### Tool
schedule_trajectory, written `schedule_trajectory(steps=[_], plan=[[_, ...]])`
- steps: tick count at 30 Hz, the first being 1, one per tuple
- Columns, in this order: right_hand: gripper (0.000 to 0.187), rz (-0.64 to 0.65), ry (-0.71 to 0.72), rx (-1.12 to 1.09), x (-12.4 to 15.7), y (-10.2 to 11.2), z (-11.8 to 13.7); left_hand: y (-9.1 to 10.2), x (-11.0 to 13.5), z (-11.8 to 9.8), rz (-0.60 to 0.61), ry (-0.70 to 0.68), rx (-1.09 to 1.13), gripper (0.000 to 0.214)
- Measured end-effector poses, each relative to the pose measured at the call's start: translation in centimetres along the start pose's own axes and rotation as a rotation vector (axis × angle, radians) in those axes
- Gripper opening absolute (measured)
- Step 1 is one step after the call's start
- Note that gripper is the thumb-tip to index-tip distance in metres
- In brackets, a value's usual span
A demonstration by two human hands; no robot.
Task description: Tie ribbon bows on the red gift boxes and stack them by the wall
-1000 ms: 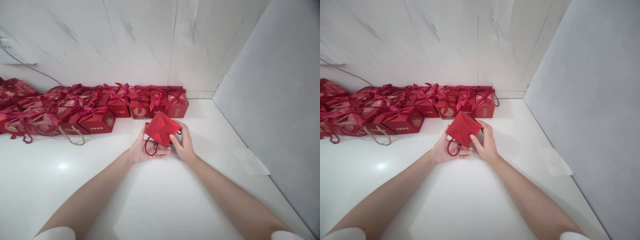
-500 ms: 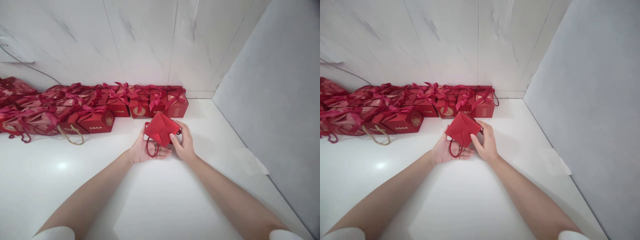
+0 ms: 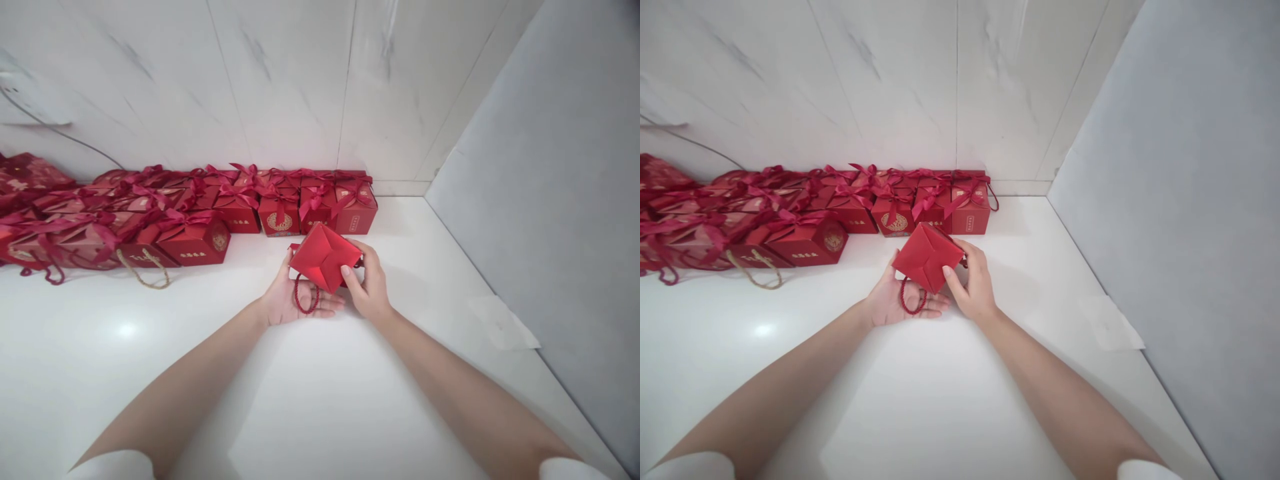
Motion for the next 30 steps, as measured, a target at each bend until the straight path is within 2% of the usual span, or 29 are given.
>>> schedule_trajectory(steps=[19, 30], plan=[[0.044, 0.008, -0.009, -0.015, -0.03, 0.03, -0.24, 0.28, 0.12, 0.06, -0.063, 0.011, -0.033, 0.117], [0.044, 0.011, -0.023, -0.040, -0.02, -0.02, -0.51, -0.27, 0.07, -0.07, -0.020, 0.003, -0.003, 0.115]])
Point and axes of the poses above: each hand's wrist, its own x-axis away from the middle knuckle, its own y-axis out of the back of the hand, z = x × y, the point moved 9 cm from there along -x, towards the middle knuckle, and after that the axes turned 14 degrees about -x, right-handed, at the moved point
